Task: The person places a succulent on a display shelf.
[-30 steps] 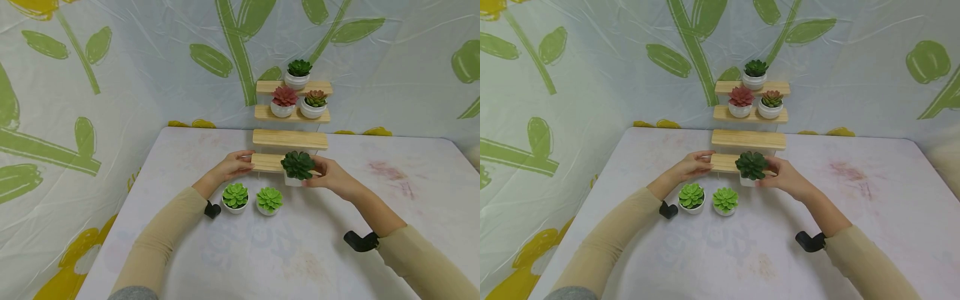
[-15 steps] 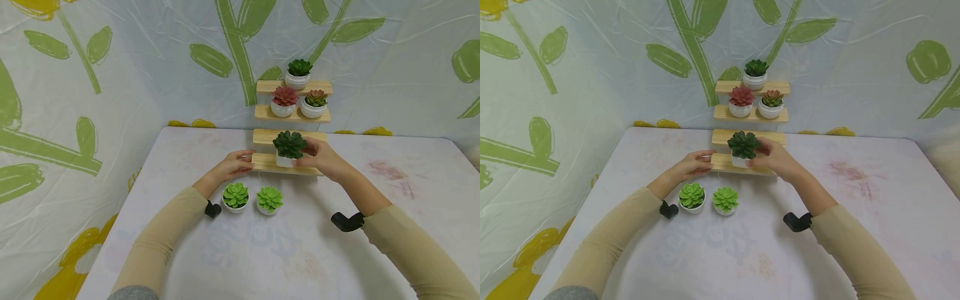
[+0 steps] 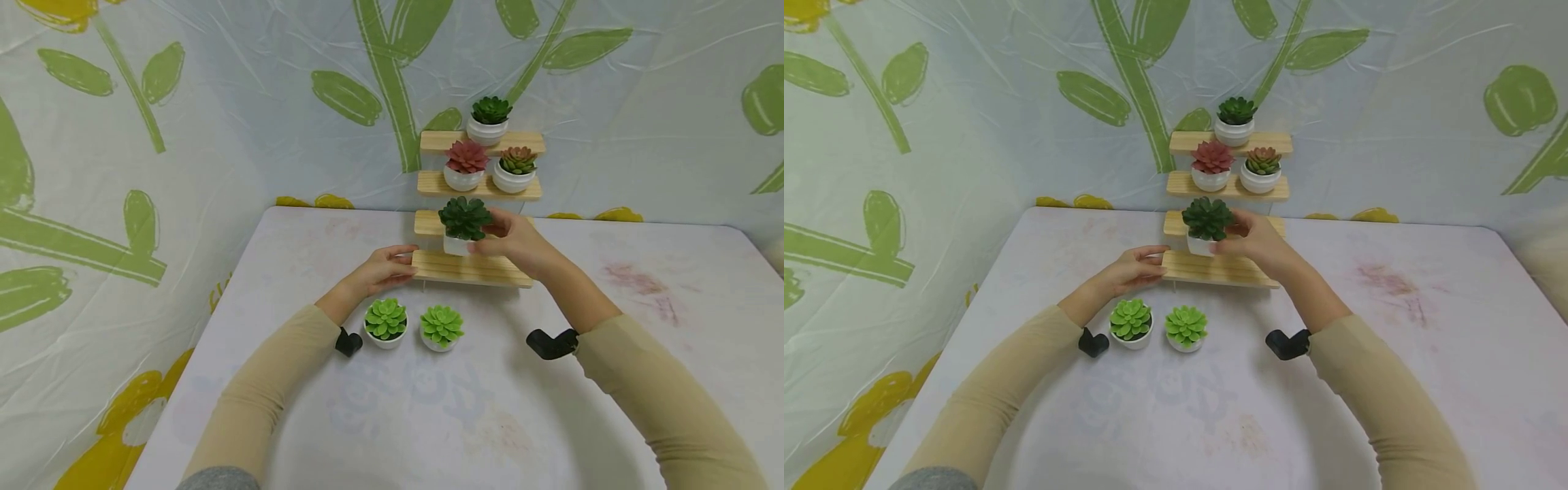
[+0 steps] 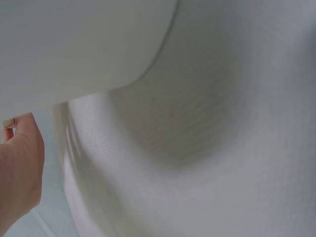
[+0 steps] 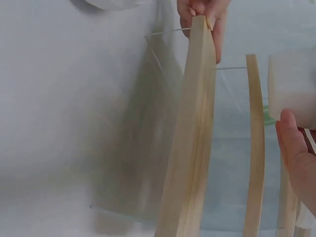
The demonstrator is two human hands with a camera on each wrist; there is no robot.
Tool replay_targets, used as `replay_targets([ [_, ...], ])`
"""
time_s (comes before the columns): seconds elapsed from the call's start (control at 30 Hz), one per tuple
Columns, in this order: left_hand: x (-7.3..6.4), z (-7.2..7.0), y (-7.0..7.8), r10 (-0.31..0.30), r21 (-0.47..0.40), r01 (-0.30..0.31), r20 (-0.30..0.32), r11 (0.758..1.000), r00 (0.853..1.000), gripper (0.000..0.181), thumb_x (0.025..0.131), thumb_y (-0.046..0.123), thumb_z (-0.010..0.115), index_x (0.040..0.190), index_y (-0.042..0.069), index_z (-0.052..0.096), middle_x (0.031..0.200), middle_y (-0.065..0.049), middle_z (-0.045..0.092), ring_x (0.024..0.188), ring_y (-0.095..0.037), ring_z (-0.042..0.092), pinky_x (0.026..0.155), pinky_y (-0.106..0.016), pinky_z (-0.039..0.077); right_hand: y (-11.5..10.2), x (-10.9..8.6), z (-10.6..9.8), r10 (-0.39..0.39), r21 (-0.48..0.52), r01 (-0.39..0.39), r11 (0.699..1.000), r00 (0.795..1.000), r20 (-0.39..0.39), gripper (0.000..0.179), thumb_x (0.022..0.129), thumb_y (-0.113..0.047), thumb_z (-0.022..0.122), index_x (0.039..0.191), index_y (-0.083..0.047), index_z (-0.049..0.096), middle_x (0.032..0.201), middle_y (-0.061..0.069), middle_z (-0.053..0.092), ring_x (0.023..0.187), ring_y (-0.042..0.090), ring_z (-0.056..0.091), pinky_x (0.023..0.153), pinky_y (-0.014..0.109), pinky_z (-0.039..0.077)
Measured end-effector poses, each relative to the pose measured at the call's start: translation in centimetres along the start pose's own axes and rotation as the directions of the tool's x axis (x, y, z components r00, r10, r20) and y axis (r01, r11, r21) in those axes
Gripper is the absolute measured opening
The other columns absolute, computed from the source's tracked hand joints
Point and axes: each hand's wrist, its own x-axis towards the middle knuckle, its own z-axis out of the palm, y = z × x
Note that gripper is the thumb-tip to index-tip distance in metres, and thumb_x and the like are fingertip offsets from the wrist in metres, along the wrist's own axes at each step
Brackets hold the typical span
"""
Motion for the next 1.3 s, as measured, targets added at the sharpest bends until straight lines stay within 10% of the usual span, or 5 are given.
replay_targets([
  [0.67,0.1,-0.1,-0.2,0.001,0.023,-0.001,-0.011,1.000,1.000,0.054,0.087,-0.009,0.058,0.137,0.010,0.048,0.134,-0.015,0.047,0.107,-0.024,0.055,0.074,-0.024,0.050,0.0,3.2,0.6,-0.004,0.092,0.010,0.996,0.998,-0.064,0.062,0.085,-0.004,0.065,0.140,-0.005,0.037,0.126,0.007,0.044,0.110,0.019,0.044,0.093,0.033,0.043],
  [1.03,0.1,-0.2,-0.2,0.005,0.025,-0.005,-0.002,1.000,1.000,0.054,0.087,-0.010,0.057,0.137,0.010,0.048,0.134,-0.016,0.048,0.100,-0.020,0.056,0.075,-0.024,0.049,-0.2,3.6,0.7,0.048,0.154,-0.040,0.987,0.998,-0.049,0.086,0.088,-0.003,0.061,0.150,-0.004,0.002,0.144,0.017,0.020,0.126,0.024,0.025,0.094,0.028,0.040],
  [1.3,0.1,-0.1,-0.1,0.004,0.027,-0.004,-0.014,1.000,1.000,0.054,0.087,-0.009,0.058,0.137,0.010,0.048,0.135,-0.016,0.047,0.104,-0.022,0.055,0.076,-0.024,0.050,-0.2,4.1,0.8,0.057,0.167,-0.046,0.985,0.996,-0.067,0.082,0.088,-0.002,0.062,0.150,-0.004,0.008,0.140,0.014,0.025,0.124,0.023,0.028,0.097,0.034,0.038],
])
